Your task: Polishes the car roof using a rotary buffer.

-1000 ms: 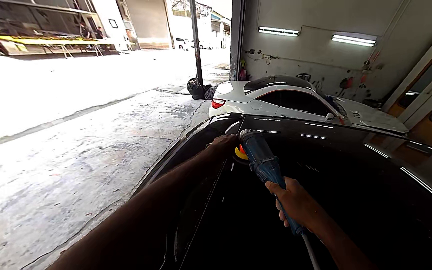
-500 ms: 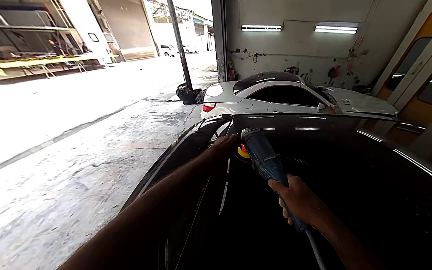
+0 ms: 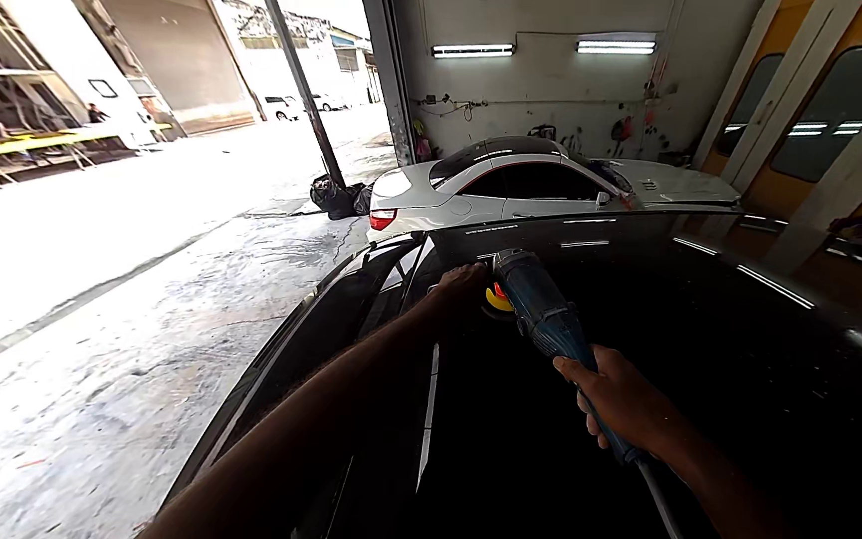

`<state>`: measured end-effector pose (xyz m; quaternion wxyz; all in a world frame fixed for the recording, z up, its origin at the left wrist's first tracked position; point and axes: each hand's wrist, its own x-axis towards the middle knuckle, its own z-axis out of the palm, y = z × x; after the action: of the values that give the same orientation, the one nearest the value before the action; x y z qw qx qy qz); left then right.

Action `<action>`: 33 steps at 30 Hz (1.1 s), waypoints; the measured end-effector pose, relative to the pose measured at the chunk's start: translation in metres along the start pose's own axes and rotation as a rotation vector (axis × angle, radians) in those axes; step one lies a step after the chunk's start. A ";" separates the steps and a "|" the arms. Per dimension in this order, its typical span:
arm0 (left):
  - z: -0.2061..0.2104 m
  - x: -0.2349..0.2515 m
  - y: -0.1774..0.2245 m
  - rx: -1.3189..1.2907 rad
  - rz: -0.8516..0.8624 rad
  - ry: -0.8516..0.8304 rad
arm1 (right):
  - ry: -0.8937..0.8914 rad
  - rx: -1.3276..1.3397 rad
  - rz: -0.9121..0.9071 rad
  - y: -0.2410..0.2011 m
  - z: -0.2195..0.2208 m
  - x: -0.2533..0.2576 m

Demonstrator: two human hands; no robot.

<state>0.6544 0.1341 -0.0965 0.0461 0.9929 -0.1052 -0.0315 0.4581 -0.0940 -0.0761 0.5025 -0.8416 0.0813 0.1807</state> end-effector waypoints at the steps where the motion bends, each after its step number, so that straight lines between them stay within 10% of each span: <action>1: -0.001 0.002 0.008 -0.001 0.011 -0.006 | 0.012 0.009 0.005 0.003 -0.004 -0.002; 33: -0.010 0.008 0.243 -0.060 0.257 -0.058 | 0.360 0.169 0.048 0.103 -0.112 -0.082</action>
<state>0.6133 -0.1034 -0.0635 0.0763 0.9681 -0.2317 -0.0572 0.3742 -0.2455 -0.0807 0.5442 -0.8129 0.2050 0.0319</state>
